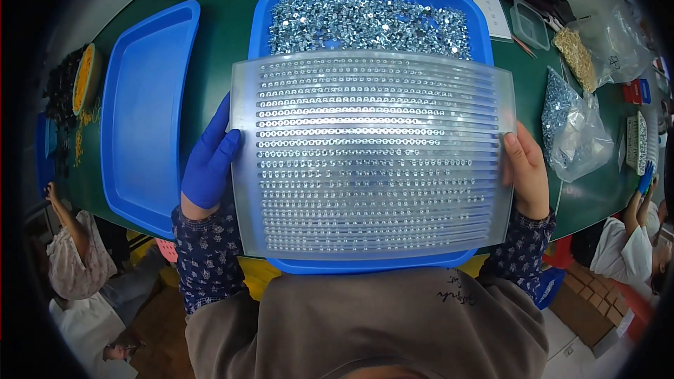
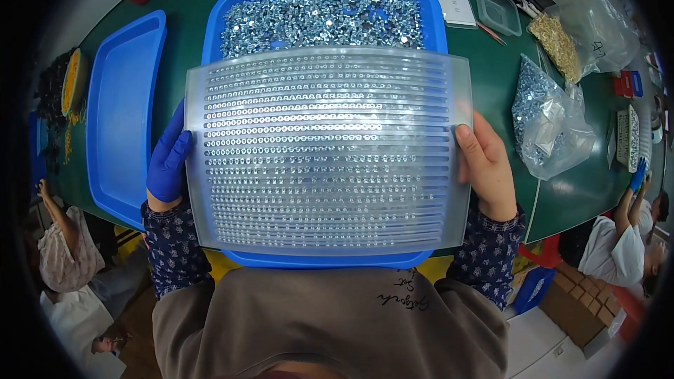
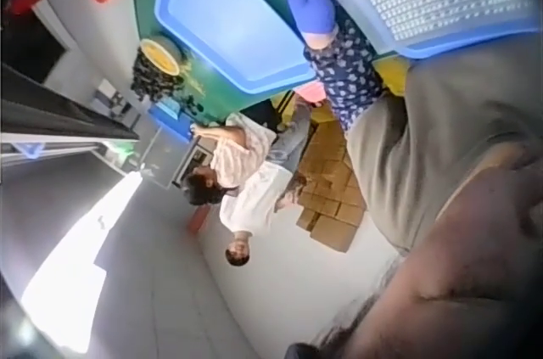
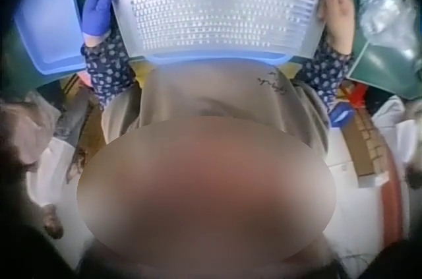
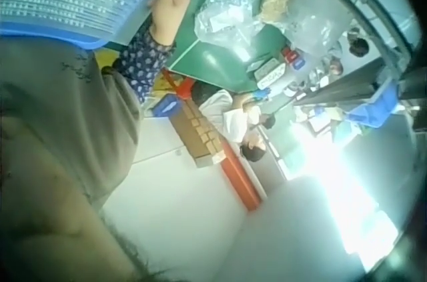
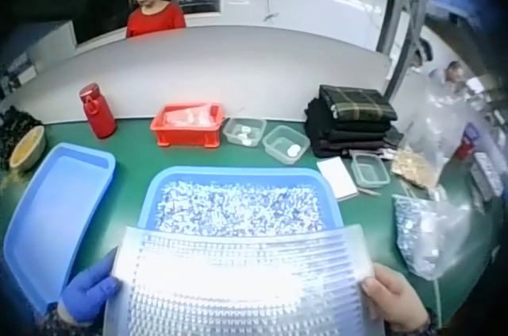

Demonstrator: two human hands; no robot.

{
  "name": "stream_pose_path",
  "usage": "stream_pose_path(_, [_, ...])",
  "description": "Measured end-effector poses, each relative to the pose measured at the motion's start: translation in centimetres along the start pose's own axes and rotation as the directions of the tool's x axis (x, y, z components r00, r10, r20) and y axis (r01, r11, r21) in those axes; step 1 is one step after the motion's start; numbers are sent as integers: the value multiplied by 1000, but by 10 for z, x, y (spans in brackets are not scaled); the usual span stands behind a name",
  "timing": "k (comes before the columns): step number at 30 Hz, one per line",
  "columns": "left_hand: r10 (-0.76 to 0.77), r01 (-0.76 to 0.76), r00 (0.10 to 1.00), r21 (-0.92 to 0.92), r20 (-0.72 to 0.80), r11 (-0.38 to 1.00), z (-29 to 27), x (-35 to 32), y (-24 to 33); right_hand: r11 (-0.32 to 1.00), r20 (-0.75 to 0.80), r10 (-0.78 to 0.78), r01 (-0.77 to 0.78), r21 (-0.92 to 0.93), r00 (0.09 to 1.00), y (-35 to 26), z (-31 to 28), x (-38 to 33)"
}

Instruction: Sorting and inspecting small components on a grid template using tweezers at a production workstation.

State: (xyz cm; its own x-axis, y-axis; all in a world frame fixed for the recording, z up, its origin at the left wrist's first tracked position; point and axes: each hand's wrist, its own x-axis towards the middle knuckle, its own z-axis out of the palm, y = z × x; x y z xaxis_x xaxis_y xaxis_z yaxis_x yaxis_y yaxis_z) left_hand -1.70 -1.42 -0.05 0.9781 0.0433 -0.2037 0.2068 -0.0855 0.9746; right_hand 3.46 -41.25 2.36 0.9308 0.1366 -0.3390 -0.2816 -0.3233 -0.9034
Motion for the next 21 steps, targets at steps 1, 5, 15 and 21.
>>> stream_pose_path(1, [-7, 7, 1000, -61, 5, 998, -1, -2, 0, 1000, 16, 7, -8, 25, 1000, -2, 0, -1])
stream_pose_path(5, [-18, 24, 999, -167, 41, 986, 0, -7, 8, 989, -8, 25, -24, 149, 1000, -2, 0, -4])
stream_pose_path(15, [45, -55, 996, 140, 74, 989, -6, -4, 4, 1000, 7, 5, -5, 4, 1000, 3, 1, -2])
stream_pose_path(21, [77, -96, 993, 236, 86, 967, -6, -4, 4, 999, 4, -14, 14, -34, 1000, 3, 1, -2])
